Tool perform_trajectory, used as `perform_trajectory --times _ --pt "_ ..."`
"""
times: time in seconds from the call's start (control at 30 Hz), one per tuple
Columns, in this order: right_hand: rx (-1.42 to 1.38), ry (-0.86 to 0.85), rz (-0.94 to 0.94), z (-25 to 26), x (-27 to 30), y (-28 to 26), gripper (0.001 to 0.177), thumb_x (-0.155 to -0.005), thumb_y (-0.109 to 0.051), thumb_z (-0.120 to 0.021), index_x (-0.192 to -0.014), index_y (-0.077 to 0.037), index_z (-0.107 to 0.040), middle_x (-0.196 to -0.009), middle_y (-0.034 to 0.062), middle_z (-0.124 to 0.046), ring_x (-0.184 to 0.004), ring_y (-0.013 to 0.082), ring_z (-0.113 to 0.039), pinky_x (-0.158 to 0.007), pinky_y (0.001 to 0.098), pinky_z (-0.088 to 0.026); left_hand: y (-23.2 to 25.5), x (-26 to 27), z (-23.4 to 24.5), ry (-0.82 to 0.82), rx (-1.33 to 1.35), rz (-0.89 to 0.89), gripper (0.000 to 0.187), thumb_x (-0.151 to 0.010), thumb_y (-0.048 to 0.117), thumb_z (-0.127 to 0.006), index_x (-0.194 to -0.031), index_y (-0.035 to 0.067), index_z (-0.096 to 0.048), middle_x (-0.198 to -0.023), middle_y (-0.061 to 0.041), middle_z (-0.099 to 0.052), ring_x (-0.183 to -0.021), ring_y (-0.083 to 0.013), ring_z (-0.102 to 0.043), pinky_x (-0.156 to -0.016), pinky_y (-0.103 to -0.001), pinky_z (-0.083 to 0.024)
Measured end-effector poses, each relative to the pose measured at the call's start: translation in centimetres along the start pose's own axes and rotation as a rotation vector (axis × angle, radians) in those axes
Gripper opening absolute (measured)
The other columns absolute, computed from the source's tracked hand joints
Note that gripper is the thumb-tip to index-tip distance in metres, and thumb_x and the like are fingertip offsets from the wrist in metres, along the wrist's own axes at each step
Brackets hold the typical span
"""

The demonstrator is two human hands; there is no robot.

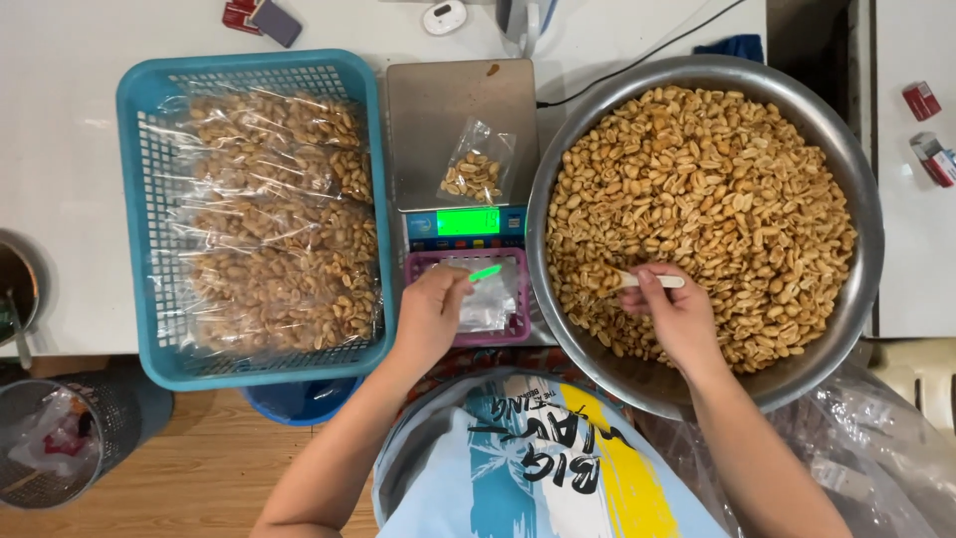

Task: Portioning peanuts from a large bowl into small plastic bags using a spoon and a digital scale.

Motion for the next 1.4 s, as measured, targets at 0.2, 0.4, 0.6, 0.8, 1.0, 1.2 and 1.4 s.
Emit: perform_trajectory --times 0.2,0.4,0.6,0.8,1.0,1.2,1.4 --pt "0.042 -0.002 -0.024 0.0 -0.4 0.8 0.019 -0.109 -0.011 -0.058 -0.112 0.005 -0.067 -0.084 0.0250 -0.069 -0.070 0.0248 -0.072 -0.066 0.0377 -0.065 -0.6 1.9 -0.5 -0.057 0.031 0.095 0.023 -0.101 0.013 -0.059 -0.080 0.007 -0.063 -0.066 -0.010 -0.061 -0.066 -0.0335 -0.064 -0.071 -0.040 -0.054" --pt "0.107 -0.018 0.049 -0.9 -0.2 -0.8 0.018 -0.107 -0.009 -0.060 -0.112 0.006 -0.068 -0.088 0.0291 -0.070 -0.076 0.0284 -0.073 -0.070 0.0425 -0.065 1.4 4.9 -1.6 -0.161 0.145 0.223 0.018 -0.099 0.014 -0.066 -0.082 0.007 -0.068 -0.069 -0.008 -0.068 -0.070 -0.0273 -0.068 -0.072 -0.037 -0.054" --pt "0.430 0.001 0.017 1.1 0.6 -1.0 0.015 -0.106 -0.014 -0.065 -0.104 -0.001 -0.073 -0.080 0.0234 -0.074 -0.072 0.0267 -0.075 -0.063 0.0370 -0.063 -0.7 7.9 -2.5 -0.191 0.244 0.353 0.017 -0.100 0.013 -0.060 -0.086 0.007 -0.067 -0.062 -0.008 -0.070 -0.064 -0.0226 -0.068 -0.069 -0.036 -0.055" --pt "0.260 -0.018 -0.017 -0.3 0.7 -0.8 0.019 -0.107 -0.014 -0.062 -0.109 0.004 -0.069 -0.086 0.0281 -0.072 -0.074 0.0276 -0.073 -0.067 0.0401 -0.064 -2.1 9.6 -3.5 -0.226 0.246 0.425 0.025 -0.105 0.022 -0.054 -0.085 0.011 -0.065 -0.054 -0.008 -0.066 -0.058 -0.0187 -0.064 -0.063 -0.032 -0.053" --pt "1.233 -0.128 0.211 0.7 2.1 -1.9 0.030 -0.101 -0.037 -0.061 -0.097 -0.009 -0.073 -0.075 0.0206 -0.075 -0.080 0.0408 -0.075 -0.074 0.0524 -0.061 1.6 8.5 -1.6 -0.247 0.327 0.456 0.014 -0.094 0.012 -0.071 -0.106 0.004 -0.071 -0.079 -0.013 -0.078 -0.082 -0.0238 -0.071 -0.084 -0.039 -0.055" --pt "1.216 -0.106 0.210 -0.6 0.8 1.9 0.026 -0.100 -0.039 -0.057 -0.101 -0.018 -0.072 -0.077 0.0172 -0.075 -0.083 0.0427 -0.073 -0.077 0.0526 -0.057 -3.0 10.8 -2.9 -0.254 0.029 0.427 0.026 -0.104 0.028 -0.055 -0.084 0.012 -0.062 -0.067 -0.008 -0.064 -0.069 -0.0249 -0.064 -0.067 -0.040 -0.046" --pt "1.294 -0.140 0.278 -2.2 1.6 1.2 0.023 -0.102 -0.042 -0.054 -0.102 -0.023 -0.065 -0.075 0.0206 -0.072 -0.077 0.0488 -0.070 -0.073 0.0558 -0.053 -1.4 11.0 -1.5 -0.235 0.232 0.431 0.017 -0.094 0.019 -0.073 -0.084 0.014 -0.061 -0.083 -0.002 -0.069 -0.076 -0.0157 -0.063 -0.070 -0.032 -0.047"
Point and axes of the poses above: each hand's wrist, its own x-axis away from the middle knuckle, its own z-axis out of the back of the hand, y = z × x, the point moved 7 cm from there along -x, towards the middle knuckle
